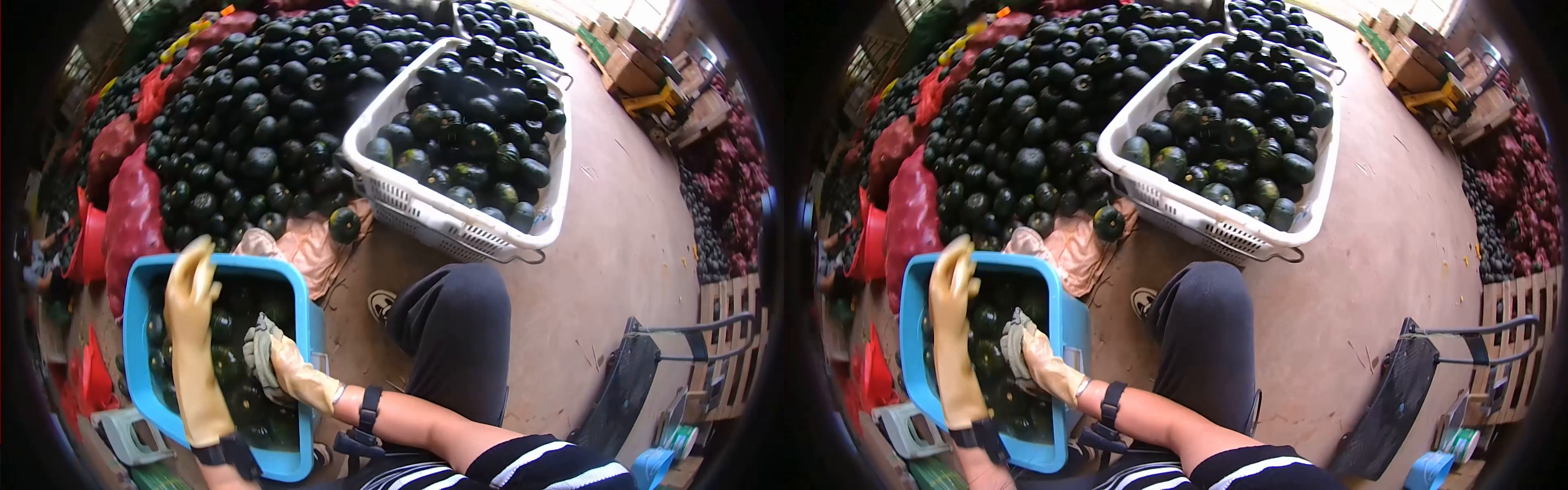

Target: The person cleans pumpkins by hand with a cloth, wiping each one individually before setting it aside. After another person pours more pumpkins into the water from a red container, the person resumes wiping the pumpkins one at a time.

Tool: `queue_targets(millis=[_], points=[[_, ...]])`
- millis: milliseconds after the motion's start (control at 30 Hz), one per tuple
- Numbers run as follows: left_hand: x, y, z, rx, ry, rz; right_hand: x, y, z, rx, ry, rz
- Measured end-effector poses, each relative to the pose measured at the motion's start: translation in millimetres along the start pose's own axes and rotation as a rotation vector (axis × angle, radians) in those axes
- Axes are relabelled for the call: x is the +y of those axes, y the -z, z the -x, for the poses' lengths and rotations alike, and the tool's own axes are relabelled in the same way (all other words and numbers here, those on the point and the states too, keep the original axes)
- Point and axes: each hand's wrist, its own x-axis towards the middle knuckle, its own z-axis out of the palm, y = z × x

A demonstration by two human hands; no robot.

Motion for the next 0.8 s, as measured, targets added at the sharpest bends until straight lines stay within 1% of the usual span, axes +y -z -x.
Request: queue_targets(millis=[33, 67, 100, 133, 167, 200, 233, 267, 300, 333, 400, 433, 467, 500, 533, 567, 667, 700, 733, 767, 800], points=[[-44, 29, 7, -0.001, 0.050, -0.124, -12, -12, 4, -0.008, 0.023, 0.025], [-85, 49, 16, -0.024, 0.186, -0.214, -25, -20, 6, -0.016, 0.046, 0.056], [-111, 45, 34, -0.106, 0.059, -0.340, -39, -27, 7, -0.074, 0.082, 0.199], [-124, 36, 43, -0.178, -0.067, -0.461, -55, -32, 10, -0.130, 0.111, 0.350], [-109, 5, 41, -0.172, 0.232, 0.059, -70, -37, 16, -0.192, -0.007, 0.443], [-99, -41, 48, 0.077, 0.351, 0.107, -72, -36, 10, -0.192, 0.003, 0.461], [-89, -87, 56, 0.342, 0.441, 0.174, -68, -33, 5, -0.125, 0.077, 0.561], [-100, -93, 50, 0.308, 0.512, 0.012, -69, -28, 1, -0.122, 0.104, 0.586], [-109, -89, 46, 0.175, 0.544, -0.153, -70, -24, -2, -0.117, 0.131, 0.612], [-115, -86, 42, 0.066, 0.564, -0.267, -71, -23, -6, -0.169, 0.137, 0.423], [-123, -73, 35, -0.106, 0.582, -0.367, -73, -23, -2, -0.076, 0.149, 0.319], [-126, -67, 29, -0.179, 0.575, -0.373, -67, -10, -15, -0.033, 0.153, 0.218], [-128, -61, 23, -0.240, 0.563, -0.355, -75, -15, -16, -0.053, 0.163, 0.228], [-131, -56, 17, -0.300, 0.557, -0.318, -83, -16, -10, -0.051, 0.164, 0.351], [-135, -48, 14, -0.360, 0.555, -0.247, -88, -16, -4, -0.044, 0.158, 0.476], [-137, -40, 12, -0.412, 0.552, -0.141, -91, -19, -3, -0.056, 0.154, 0.491], [-144, -6, 12, -0.622, 0.613, 0.291, -88, -27, 1, -0.089, 0.188, 0.458], [-146, 4, 15, -0.686, 0.633, 0.377, -88, -26, -2, -0.162, 0.190, 0.470], [-144, 11, 18, -0.742, 0.643, 0.434, -85, -31, 0, -0.165, 0.176, 0.466], [-142, 15, 20, -0.788, 0.656, 0.460, -84, -35, 2, -0.215, 0.153, 0.354], [-141, 18, 26, -0.786, 0.595, 0.385, -82, -40, 3, -0.261, 0.122, 0.241]])
